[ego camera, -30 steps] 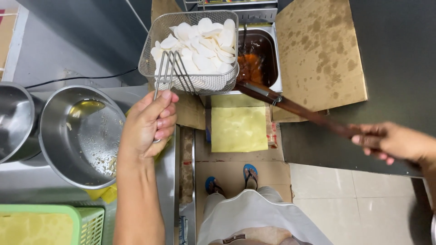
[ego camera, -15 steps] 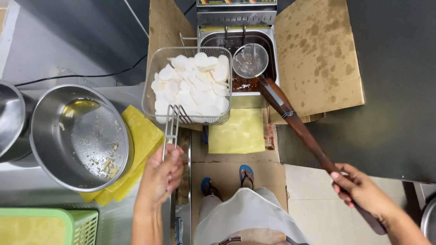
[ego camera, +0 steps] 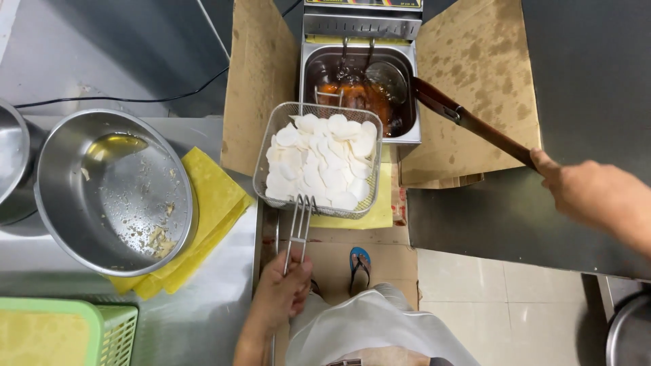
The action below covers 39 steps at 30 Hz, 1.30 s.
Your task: Deep-frying white food slices in a commercial deep fryer using a basket and a wooden paddle.
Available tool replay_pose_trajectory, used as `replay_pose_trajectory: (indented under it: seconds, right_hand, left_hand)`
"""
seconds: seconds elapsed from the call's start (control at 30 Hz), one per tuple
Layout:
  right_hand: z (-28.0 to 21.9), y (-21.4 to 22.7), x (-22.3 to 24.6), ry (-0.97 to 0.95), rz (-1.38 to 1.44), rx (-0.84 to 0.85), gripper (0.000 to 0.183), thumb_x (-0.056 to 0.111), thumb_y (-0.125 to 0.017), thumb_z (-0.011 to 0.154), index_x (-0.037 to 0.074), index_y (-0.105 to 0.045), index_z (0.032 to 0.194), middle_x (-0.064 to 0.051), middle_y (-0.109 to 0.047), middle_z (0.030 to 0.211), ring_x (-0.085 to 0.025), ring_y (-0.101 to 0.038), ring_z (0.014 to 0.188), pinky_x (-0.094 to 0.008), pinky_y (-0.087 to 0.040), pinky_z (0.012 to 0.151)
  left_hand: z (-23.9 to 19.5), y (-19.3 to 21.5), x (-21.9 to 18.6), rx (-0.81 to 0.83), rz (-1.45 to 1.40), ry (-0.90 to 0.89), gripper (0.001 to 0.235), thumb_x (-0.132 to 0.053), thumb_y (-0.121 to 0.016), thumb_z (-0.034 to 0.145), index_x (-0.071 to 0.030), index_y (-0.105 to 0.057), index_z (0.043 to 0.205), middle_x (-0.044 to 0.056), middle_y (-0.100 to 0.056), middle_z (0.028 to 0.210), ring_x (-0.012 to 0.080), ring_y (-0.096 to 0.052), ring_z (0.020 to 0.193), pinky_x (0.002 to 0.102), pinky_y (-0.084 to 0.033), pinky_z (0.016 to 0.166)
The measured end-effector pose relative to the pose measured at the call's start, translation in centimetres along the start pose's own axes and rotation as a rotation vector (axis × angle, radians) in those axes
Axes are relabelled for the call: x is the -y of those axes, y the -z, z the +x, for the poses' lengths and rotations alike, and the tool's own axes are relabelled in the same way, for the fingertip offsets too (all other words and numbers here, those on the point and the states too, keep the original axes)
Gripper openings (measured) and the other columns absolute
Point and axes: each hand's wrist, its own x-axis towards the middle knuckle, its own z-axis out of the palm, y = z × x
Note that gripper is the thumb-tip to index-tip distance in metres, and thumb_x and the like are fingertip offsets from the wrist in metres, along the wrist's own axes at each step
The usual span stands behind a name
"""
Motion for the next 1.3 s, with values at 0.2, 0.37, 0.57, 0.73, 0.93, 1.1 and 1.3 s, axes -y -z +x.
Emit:
replay_pose_trajectory:
  seconds: [0.2, 0.37, 0.57, 0.73, 0.93, 1.1, 1.3]
  right_hand:
    - [2.3, 5.2, -1.1, 0.079, 0.253, 0.225, 0.059, 0.032, -0.049, 0.106, 0.044, -0.031, 0.161, -0.015, -0.074, 0.087, -0.028, -0.067, 0.054, -0.037, -0.057, 0.056]
    - [4.2, 4.8, -1.0, 0.183, 0.661, 0.388, 0.052, 0.016, -0.055, 0.104, 0.033, -0.056, 0.153, -0.021, -0.047, 0.059, -0.03, -0.042, 0.044, -0.042, -0.045, 0.041]
    - [5.0, 2.7, 1.7, 0.239, 0.957, 0.446, 0.064, 0.017, -0.06, 0.102, 0.023, -0.04, 0.162, -0.018, -0.044, 0.066, -0.026, -0.037, 0.048, -0.041, -0.037, 0.044]
    - [5.5, -4.8, 1.5, 0.283, 1.249, 0.461, 0.071, 0.015, -0.06, 0.098, 0.027, -0.037, 0.164, -0.013, -0.049, 0.07, -0.021, -0.037, 0.049, -0.036, -0.033, 0.039]
    - [1.7, -11.6, 3.0, 0.275, 1.603, 0.41, 0.068, 0.011, -0.057, 0.097, 0.019, -0.042, 0.162, -0.013, -0.052, 0.069, -0.019, -0.036, 0.042, -0.033, -0.031, 0.033]
    - [-1.9, -14.1, 3.3, 0.19, 1.693, 0.319, 0.062, 0.016, -0.055, 0.099, 0.017, -0.047, 0.16, -0.015, -0.048, 0.068, -0.019, -0.032, 0.039, -0.035, -0.029, 0.035]
    - [-1.4, -21.6, 4.8, 0.124, 1.829, 0.323, 0.049, 0.014, -0.056, 0.099, 0.009, -0.056, 0.148, -0.014, -0.047, 0.064, -0.018, -0.031, 0.034, -0.034, -0.025, 0.028]
  left_hand:
    - [-1.6, -0.7, 1.2, -0.014, 0.047, 0.116, 0.016, -0.014, -0.065, 0.102, -0.009, -0.052, 0.094, 0.003, -0.036, 0.063, 0.0104, -0.026, 0.046, 0.026, -0.021, 0.037]
    - [-2.0, -0.1, 3.4, 0.056, -0.023, 0.075, 0.018, -0.009, -0.065, 0.101, -0.012, -0.052, 0.09, -0.001, -0.035, 0.065, 0.0079, -0.024, 0.046, 0.025, -0.018, 0.038]
    - [-2.8, -0.5, 3.0, 0.042, 0.073, 0.179, 0.016, -0.009, -0.062, 0.102, -0.011, -0.05, 0.091, 0.0, -0.03, 0.065, 0.0104, -0.025, 0.045, 0.027, -0.019, 0.038]
    - [-2.8, -0.1, 3.3, 0.032, 0.086, 0.176, 0.014, -0.007, -0.064, 0.1, -0.006, -0.054, 0.091, 0.002, -0.031, 0.06, 0.0119, -0.025, 0.047, 0.028, -0.019, 0.039]
    - [-2.9, -0.6, 1.1, 0.009, 0.149, 0.256, 0.015, -0.014, -0.067, 0.098, -0.01, -0.054, 0.091, 0.0, -0.032, 0.065, 0.0114, -0.027, 0.051, 0.027, -0.019, 0.044]
    - [-2.8, -0.4, 1.3, 0.015, 0.141, 0.254, 0.014, -0.013, -0.068, 0.098, -0.009, -0.055, 0.094, 0.001, -0.035, 0.065, 0.0126, -0.029, 0.052, 0.027, -0.021, 0.044]
    - [-3.2, -0.5, 0.7, 0.052, 0.149, 0.225, 0.015, -0.013, -0.064, 0.1, -0.008, -0.052, 0.095, 0.001, -0.031, 0.064, 0.0122, -0.024, 0.05, 0.028, -0.016, 0.043]
